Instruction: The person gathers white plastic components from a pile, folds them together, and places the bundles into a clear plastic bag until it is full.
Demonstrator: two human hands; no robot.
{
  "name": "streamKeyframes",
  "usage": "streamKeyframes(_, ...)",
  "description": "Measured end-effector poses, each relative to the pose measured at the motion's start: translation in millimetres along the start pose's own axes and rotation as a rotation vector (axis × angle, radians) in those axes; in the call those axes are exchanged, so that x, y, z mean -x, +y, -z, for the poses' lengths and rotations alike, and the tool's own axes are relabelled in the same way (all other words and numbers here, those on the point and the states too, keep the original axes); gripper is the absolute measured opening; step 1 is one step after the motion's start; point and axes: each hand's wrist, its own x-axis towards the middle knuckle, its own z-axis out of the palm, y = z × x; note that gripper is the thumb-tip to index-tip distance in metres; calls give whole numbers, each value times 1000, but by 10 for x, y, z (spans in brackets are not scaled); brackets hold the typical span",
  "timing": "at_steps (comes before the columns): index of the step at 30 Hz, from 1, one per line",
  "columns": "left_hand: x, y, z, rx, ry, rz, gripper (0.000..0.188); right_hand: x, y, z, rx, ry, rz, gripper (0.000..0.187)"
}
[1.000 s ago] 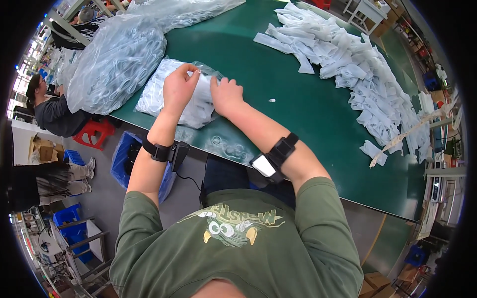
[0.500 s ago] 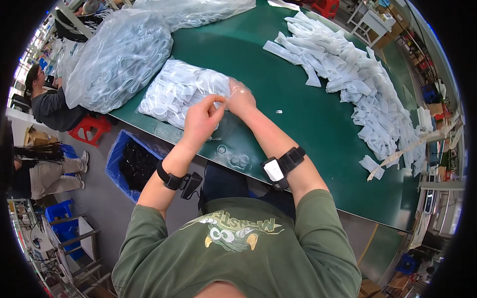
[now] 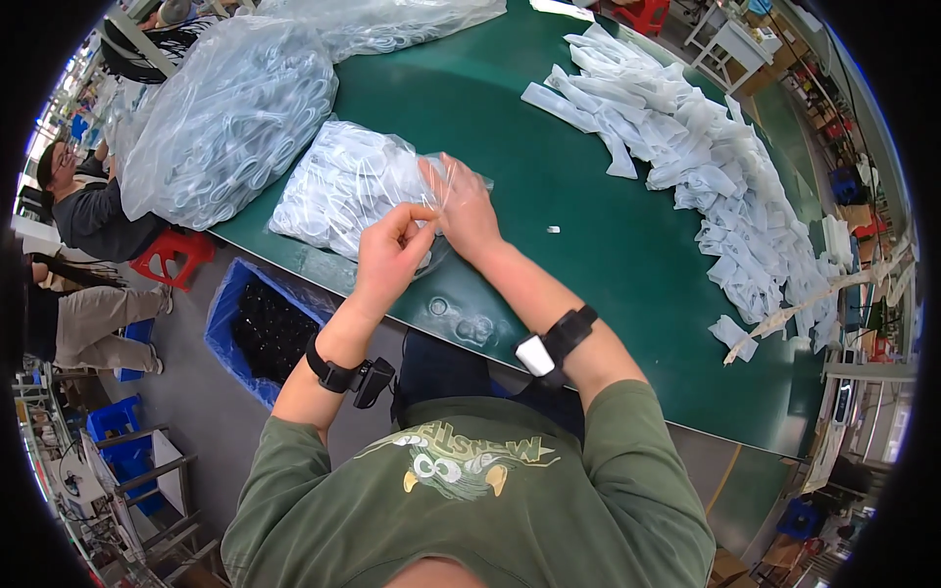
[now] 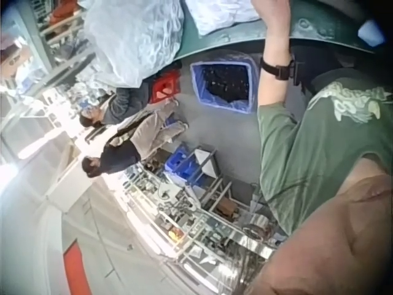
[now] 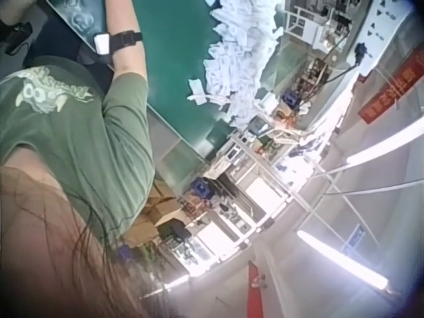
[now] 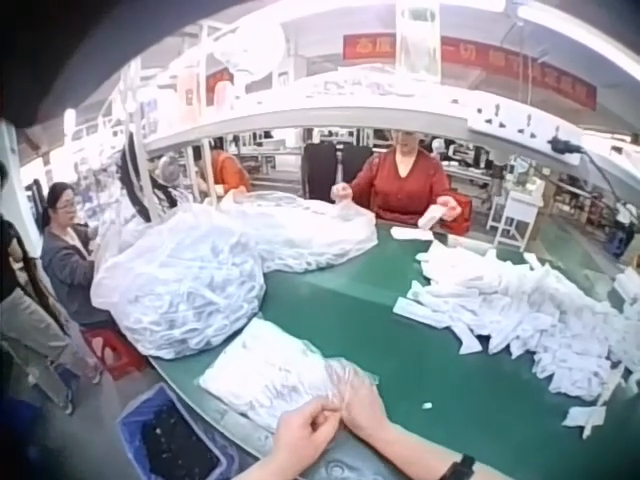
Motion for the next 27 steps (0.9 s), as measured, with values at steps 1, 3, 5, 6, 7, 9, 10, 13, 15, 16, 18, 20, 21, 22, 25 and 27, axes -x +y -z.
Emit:
streamKeyframes(1, 21, -5, 9, 8, 0, 11, 10, 27, -92, 3, 206, -58, 19, 64)
streamKeyframes(3, -6, 9, -7, 1, -6, -1, 10, 36, -260, -7, 619, -175, 57, 65)
streamKeyframes(5, -27, 88, -69, 0, -45, -47, 10, -42, -276, -23, 613, -238, 53, 66)
streamKeyframes(6, -48, 71, -74, 1, -53, -51, 10, -133, -237, -52, 599, -298, 69, 67)
streamKeyframes(7, -57, 27, -65, 13, -26, -39, 9, -181, -210, -52, 585, -358, 85, 68)
streamKeyframes(9, -68, -40, -62, 40, 31, -9, 7, -20, -97, 47, 454, -268, 50, 69)
streamKeyframes(10, -66, -47, -75, 46, 28, -10, 7, 112, -24, 100, 319, -182, 22, 70)
streamKeyframes(13, -11, 18, -107, -6, 14, -13, 8, 264, -88, 4, -138, 38, -141, 71)
streamKeyframes(15, -4, 2, -139, -62, 11, -60, 9, 280, -236, -181, -780, 325, -406, 71)
streamKeyframes(16, -34, 2, -169, -119, 9, -116, 11, 273, -201, -230, -778, 331, -409, 71)
streamKeyframes(18, -61, 5, -178, -175, 3, -175, 13, 210, -105, -311, -384, 224, -227, 72)
streamKeyframes(20, -60, -22, -139, -144, -22, -94, 15, 182, -120, -357, -198, 161, -132, 72)
streamKeyframes(21, -61, -34, -121, -128, -33, -52, 16, 211, -156, -380, -181, 187, -199, 72)
streamKeyframes(22, -66, -41, -119, -131, -29, -49, 16, 239, -192, -404, -164, 212, -265, 71)
streamKeyframes(25, -78, 7, -146, -161, 23, -222, 16, 209, -193, -446, -154, 229, -270, 71)
streamKeyframes(27, -82, 34, -27, -230, 35, -263, 17, 171, -171, -459, -169, 217, -142, 70)
